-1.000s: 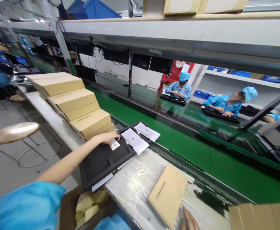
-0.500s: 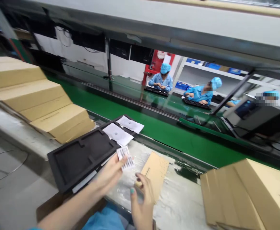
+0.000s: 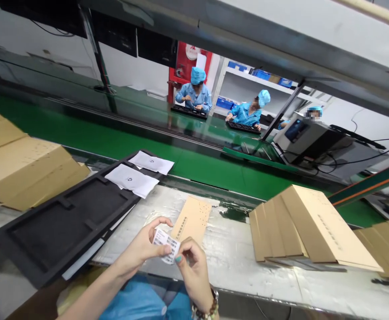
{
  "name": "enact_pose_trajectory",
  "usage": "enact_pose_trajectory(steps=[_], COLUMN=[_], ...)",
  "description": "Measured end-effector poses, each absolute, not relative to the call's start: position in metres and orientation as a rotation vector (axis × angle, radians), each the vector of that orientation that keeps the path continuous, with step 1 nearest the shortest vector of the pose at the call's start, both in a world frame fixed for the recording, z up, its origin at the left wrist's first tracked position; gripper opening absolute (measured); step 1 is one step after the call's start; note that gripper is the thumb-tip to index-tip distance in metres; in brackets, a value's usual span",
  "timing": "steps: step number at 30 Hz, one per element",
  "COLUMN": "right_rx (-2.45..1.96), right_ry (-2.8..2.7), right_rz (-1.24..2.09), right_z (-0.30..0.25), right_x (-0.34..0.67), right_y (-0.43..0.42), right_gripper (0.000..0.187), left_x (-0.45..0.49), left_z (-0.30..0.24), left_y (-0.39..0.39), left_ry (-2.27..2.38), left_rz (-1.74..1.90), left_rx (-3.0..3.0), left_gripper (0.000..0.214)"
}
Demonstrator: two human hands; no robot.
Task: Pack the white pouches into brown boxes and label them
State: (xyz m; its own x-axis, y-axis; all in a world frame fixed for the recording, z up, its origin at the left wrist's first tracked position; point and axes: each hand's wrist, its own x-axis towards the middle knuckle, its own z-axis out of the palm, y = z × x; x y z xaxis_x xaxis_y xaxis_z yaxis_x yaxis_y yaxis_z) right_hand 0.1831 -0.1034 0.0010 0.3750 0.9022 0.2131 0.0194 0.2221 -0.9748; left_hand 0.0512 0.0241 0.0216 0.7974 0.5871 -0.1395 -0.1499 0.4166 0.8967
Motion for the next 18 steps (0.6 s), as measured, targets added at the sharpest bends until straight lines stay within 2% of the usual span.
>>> enact_pose_trajectory(steps=[11,18], right_rx=[-1.015,-1.036], right_ry=[-0.866,-0.847], right_rz=[0.912,0.866], right_z=[-0.017,-0.009], right_x=[0.166,0.161], right_y=[-0.099,-0.103], right_gripper=[0.038,0.027], left_x=[0.059,0.06], left_z=[0.018,0.024], left_y=[0.006,-0.001], left_ry=[0.402,0.471], left_rz=[0.441,0.473], left_rx=[0.753,0.677], left_gripper=[0.061,0.06])
